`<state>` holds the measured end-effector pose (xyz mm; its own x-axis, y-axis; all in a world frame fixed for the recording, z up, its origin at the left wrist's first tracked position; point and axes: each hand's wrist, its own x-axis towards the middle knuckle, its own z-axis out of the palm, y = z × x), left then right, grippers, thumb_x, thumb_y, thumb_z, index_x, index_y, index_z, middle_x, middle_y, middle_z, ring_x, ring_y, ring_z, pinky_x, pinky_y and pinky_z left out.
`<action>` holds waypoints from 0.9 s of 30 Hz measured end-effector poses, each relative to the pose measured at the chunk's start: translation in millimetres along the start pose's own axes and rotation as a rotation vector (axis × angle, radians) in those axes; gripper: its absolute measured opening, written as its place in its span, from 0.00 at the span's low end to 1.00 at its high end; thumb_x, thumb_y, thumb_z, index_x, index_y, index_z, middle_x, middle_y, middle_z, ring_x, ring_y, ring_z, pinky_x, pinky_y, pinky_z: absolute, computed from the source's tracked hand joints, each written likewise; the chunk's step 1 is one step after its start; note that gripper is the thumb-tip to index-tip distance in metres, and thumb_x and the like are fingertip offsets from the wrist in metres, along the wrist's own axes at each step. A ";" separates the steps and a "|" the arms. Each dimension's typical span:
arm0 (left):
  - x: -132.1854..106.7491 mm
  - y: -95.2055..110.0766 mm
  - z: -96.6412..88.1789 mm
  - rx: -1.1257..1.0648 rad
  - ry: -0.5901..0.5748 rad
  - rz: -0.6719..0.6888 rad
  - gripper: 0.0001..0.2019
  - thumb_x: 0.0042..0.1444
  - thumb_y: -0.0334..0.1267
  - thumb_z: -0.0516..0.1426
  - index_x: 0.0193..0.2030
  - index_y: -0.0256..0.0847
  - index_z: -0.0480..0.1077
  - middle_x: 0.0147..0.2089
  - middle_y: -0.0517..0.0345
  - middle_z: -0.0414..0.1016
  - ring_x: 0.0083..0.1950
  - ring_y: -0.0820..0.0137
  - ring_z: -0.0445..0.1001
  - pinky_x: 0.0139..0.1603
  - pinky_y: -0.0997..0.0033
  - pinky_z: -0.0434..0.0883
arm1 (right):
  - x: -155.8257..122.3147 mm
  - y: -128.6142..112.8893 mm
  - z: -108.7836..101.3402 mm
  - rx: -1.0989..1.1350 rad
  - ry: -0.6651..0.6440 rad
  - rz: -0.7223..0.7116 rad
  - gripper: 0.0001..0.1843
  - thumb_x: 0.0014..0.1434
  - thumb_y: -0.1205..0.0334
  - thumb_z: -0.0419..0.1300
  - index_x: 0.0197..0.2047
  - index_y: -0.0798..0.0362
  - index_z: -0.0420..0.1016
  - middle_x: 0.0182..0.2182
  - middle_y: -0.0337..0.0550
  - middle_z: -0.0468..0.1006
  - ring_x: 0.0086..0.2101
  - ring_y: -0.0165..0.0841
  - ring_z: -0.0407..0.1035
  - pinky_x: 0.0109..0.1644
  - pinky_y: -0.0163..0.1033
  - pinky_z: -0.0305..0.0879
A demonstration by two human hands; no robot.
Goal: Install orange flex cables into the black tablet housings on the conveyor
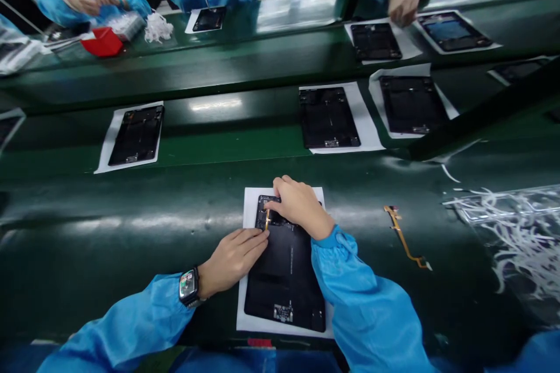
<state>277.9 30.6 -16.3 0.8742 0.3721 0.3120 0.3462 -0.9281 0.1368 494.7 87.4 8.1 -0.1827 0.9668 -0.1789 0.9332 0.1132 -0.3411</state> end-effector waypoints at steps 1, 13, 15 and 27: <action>0.0 -0.3 -0.1 -0.009 0.001 -0.003 0.09 0.66 0.29 0.52 0.47 0.31 0.72 0.54 0.47 0.76 0.54 0.62 0.73 0.50 0.62 0.74 | 0.1 -0.2 0.2 -0.003 0.000 0.002 0.18 0.57 0.48 0.67 0.34 0.50 0.65 0.33 0.36 0.70 0.28 0.31 0.65 0.29 0.37 0.46; -2.0 -8.2 -12.5 -0.127 -0.115 -0.035 0.14 0.65 0.37 0.54 0.54 0.32 0.68 0.62 0.42 0.67 0.63 0.57 0.66 0.59 0.56 0.72 | -42.5 -4.2 -31.1 0.262 -0.059 -0.143 0.16 0.62 0.75 0.49 0.44 0.52 0.74 0.40 0.43 0.76 0.39 0.33 0.71 0.44 0.36 0.63; -2.0 -7.1 -14.6 -0.119 -0.130 -0.031 0.14 0.65 0.35 0.54 0.54 0.32 0.68 0.61 0.41 0.67 0.63 0.56 0.66 0.59 0.56 0.72 | -54.3 -8.6 -33.5 0.306 -0.065 -0.122 0.13 0.61 0.71 0.52 0.41 0.50 0.76 0.39 0.42 0.79 0.40 0.36 0.73 0.45 0.37 0.64; -30.6 -4.4 -14.8 -0.263 0.017 -0.083 0.11 0.65 0.34 0.53 0.52 0.33 0.68 0.65 0.39 0.62 0.70 0.57 0.57 0.67 0.54 0.65 | -114.9 -40.1 7.6 0.195 0.055 -0.106 0.09 0.68 0.65 0.49 0.46 0.50 0.69 0.39 0.44 0.78 0.36 0.37 0.74 0.38 0.39 0.66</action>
<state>244.6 23.6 -12.5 0.8400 0.4486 0.3050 0.3137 -0.8605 0.4015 476.0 -30.0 35.3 -0.2546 0.9634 -0.0835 0.8313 0.1740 -0.5279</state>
